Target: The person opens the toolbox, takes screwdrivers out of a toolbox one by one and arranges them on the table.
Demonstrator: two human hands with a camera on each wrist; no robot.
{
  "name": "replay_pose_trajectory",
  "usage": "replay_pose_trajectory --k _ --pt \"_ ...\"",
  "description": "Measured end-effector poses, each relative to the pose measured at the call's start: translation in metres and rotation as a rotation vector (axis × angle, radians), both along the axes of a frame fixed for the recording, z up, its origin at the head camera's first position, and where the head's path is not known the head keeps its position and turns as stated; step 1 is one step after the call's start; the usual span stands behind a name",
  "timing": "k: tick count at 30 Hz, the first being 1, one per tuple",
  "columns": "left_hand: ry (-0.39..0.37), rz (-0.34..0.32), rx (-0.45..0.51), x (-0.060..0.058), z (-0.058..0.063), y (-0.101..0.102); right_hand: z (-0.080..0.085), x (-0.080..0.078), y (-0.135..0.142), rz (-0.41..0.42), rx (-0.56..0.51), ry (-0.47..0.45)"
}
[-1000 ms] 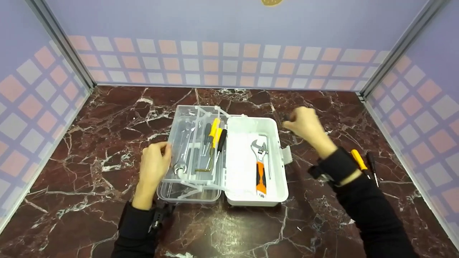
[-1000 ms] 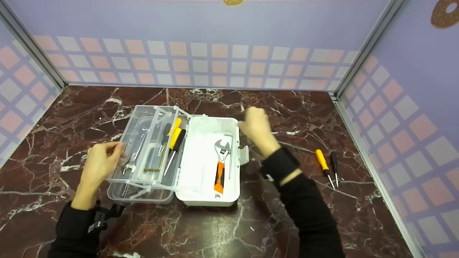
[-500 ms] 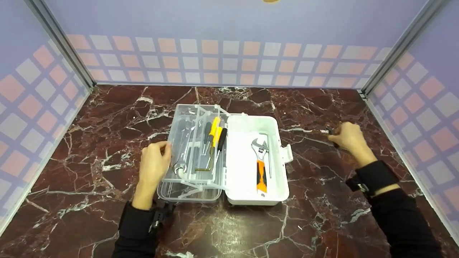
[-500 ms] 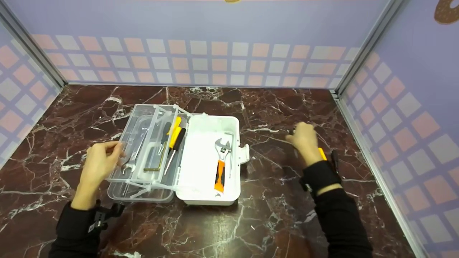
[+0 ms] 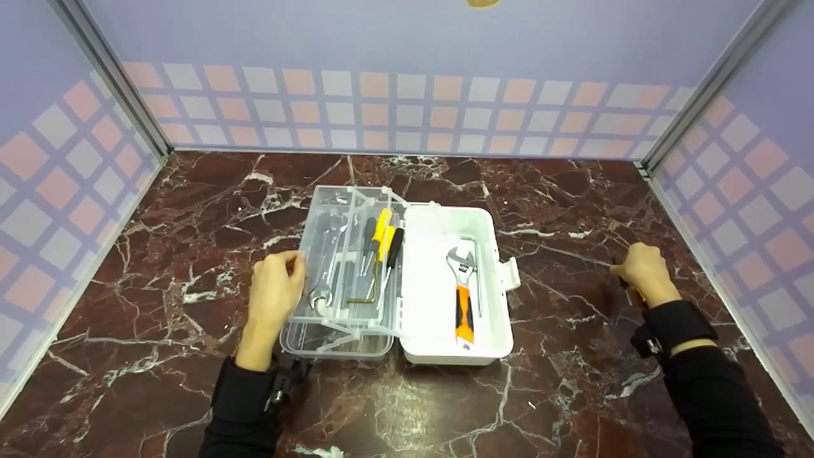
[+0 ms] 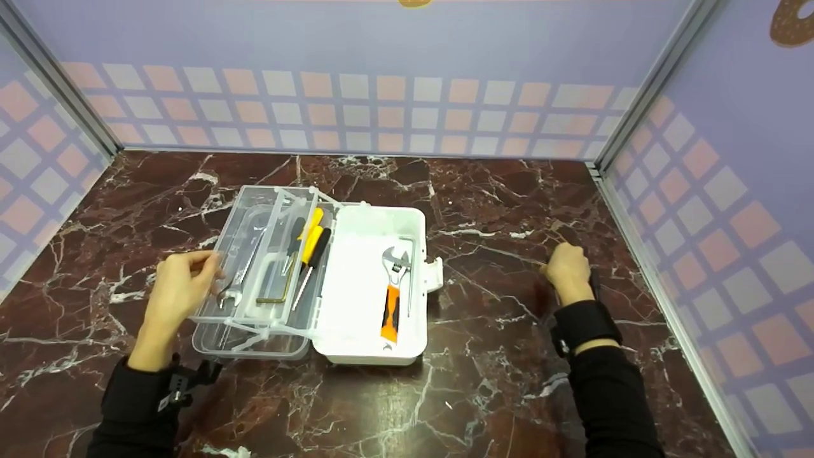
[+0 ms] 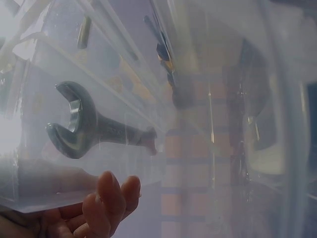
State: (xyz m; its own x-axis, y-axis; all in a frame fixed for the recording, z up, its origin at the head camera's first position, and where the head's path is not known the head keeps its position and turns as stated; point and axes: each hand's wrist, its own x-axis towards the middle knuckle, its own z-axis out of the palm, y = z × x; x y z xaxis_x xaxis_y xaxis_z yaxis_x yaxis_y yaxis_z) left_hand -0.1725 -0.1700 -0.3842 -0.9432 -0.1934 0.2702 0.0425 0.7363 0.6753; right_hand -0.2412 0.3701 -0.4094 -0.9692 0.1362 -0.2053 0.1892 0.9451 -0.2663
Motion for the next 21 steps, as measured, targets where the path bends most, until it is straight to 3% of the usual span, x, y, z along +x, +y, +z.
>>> replay_pose_trajectory --k 10,21 --pt "-0.007 0.004 0.002 0.001 0.000 0.001 -0.014 0.002 0.007 0.010 -0.012 -0.068" --pt "-0.001 0.012 0.001 0.001 0.001 0.002 -0.020 0.004 0.007 0.013 0.012 -0.048"
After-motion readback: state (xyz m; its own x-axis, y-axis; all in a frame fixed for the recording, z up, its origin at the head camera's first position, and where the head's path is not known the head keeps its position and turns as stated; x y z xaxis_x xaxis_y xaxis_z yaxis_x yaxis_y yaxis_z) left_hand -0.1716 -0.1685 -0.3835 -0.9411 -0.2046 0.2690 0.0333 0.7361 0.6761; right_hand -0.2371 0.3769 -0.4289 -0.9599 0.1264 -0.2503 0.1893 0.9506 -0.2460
